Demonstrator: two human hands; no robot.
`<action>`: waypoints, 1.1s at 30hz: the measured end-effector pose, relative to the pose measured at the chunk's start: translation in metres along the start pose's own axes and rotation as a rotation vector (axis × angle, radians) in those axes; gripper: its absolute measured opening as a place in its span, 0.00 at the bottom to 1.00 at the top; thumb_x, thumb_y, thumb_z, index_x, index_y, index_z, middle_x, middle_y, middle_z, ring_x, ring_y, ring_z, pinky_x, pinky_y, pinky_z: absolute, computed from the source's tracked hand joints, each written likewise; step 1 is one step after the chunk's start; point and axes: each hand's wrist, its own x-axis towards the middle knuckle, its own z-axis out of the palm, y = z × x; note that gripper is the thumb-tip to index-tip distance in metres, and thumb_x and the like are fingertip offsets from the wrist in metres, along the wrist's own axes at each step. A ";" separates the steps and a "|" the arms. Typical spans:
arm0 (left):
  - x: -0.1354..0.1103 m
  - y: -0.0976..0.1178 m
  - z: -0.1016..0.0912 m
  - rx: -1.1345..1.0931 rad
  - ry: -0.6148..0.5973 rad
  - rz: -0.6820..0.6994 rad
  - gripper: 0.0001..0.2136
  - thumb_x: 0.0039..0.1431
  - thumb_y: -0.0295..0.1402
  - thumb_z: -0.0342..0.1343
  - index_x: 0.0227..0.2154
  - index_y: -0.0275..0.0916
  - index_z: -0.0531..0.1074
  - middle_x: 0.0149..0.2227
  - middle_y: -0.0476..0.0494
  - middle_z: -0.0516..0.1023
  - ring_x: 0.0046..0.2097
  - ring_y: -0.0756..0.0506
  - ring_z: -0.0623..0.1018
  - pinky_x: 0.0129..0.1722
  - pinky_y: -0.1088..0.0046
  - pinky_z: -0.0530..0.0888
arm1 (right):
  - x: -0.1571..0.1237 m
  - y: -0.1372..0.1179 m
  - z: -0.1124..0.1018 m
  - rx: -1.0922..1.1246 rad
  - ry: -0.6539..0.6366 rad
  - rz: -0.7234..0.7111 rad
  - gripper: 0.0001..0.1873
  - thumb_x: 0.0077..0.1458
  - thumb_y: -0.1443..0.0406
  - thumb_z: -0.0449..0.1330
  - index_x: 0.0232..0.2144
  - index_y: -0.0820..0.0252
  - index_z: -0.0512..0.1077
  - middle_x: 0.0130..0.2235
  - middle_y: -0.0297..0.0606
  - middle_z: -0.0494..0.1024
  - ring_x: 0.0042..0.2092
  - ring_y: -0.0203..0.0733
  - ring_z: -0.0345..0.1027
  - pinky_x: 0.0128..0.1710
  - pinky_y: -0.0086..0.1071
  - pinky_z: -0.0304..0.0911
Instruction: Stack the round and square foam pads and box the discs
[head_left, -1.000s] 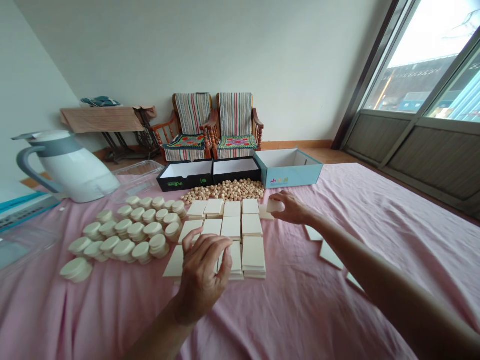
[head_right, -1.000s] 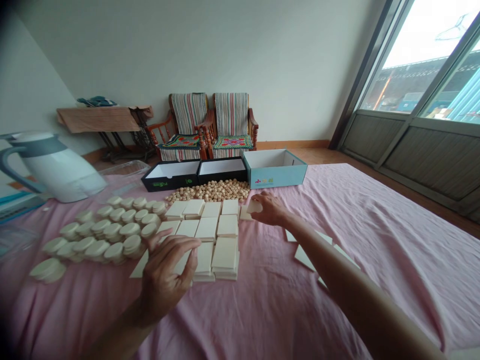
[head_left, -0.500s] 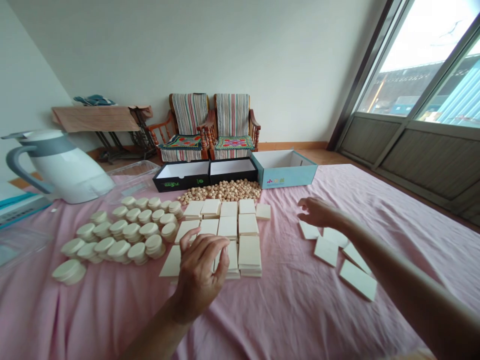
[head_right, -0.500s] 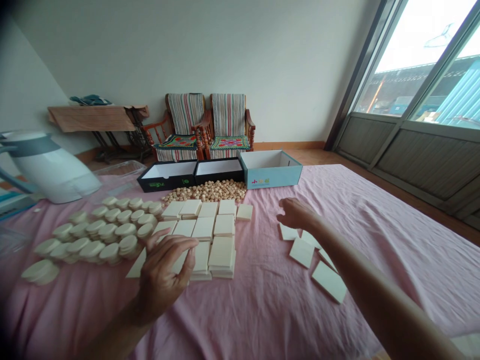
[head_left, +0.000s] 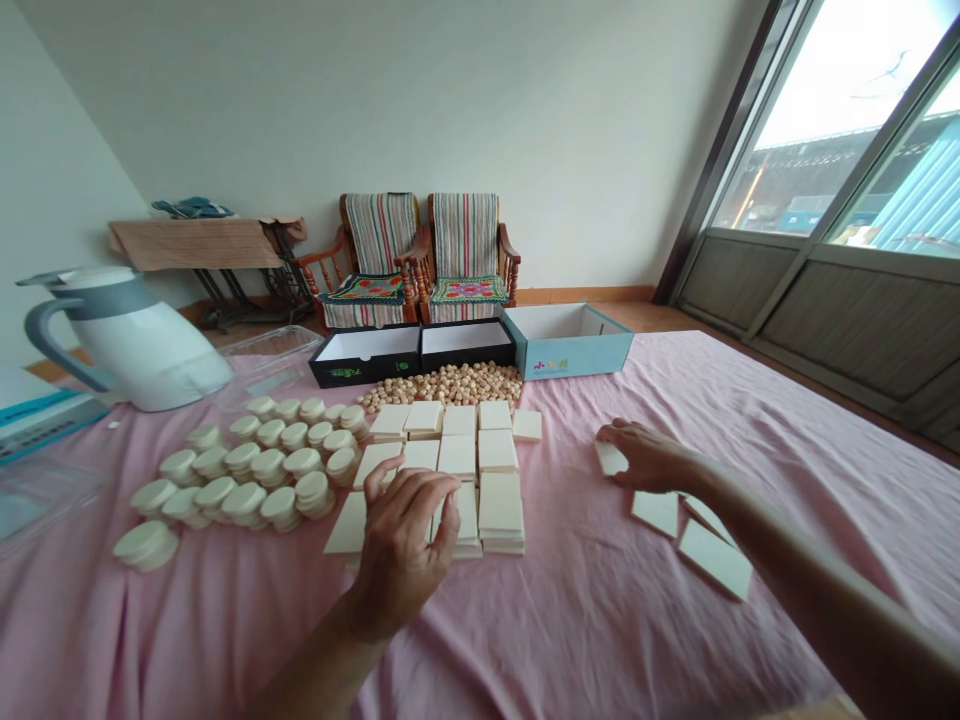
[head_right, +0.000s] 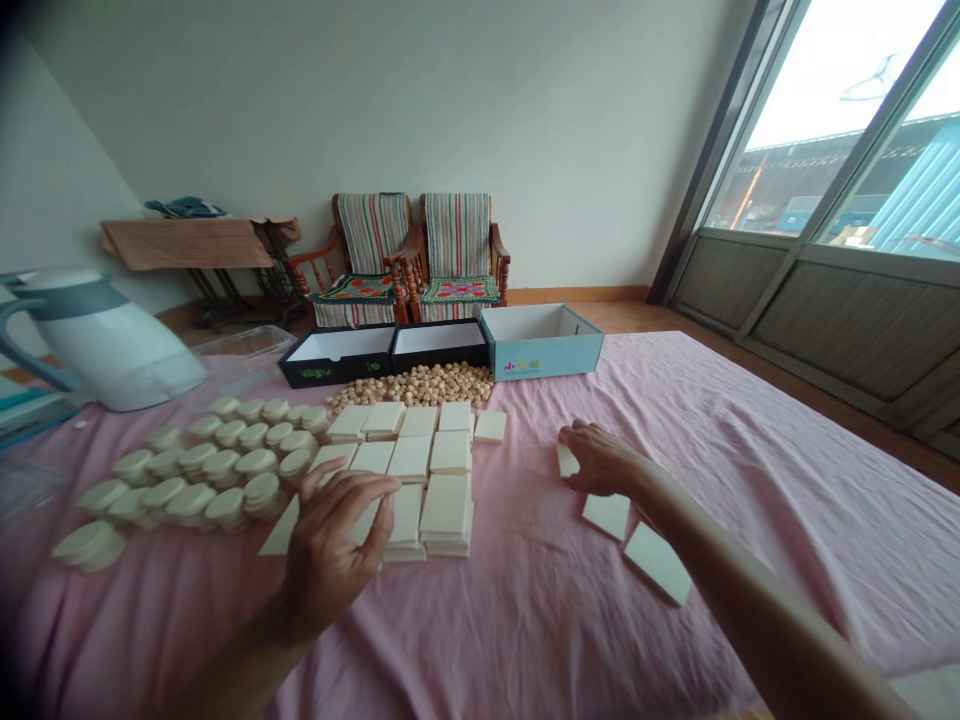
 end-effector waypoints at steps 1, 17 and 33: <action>0.000 0.000 0.000 -0.001 -0.002 -0.001 0.07 0.57 0.22 0.52 0.34 0.40 0.71 0.32 0.49 0.79 0.35 0.47 0.77 0.54 0.57 0.63 | 0.004 -0.002 0.000 0.019 0.038 0.008 0.21 0.43 0.66 0.61 0.43 0.66 0.70 0.41 0.48 0.72 0.44 0.50 0.67 0.44 0.37 0.60; 0.000 -0.001 0.000 -0.001 0.005 -0.011 0.07 0.57 0.22 0.53 0.34 0.40 0.71 0.32 0.49 0.79 0.35 0.48 0.77 0.54 0.55 0.63 | 0.092 -0.058 0.003 0.166 0.313 -0.101 0.24 0.47 0.61 0.63 0.48 0.62 0.70 0.46 0.48 0.71 0.47 0.48 0.66 0.47 0.38 0.60; 0.001 0.000 0.002 0.011 -0.011 0.032 0.07 0.57 0.22 0.52 0.34 0.40 0.71 0.32 0.49 0.79 0.35 0.47 0.78 0.56 0.55 0.62 | -0.063 -0.022 -0.005 -0.110 -0.062 0.040 0.22 0.47 0.61 0.62 0.45 0.66 0.72 0.47 0.56 0.73 0.51 0.59 0.66 0.48 0.46 0.61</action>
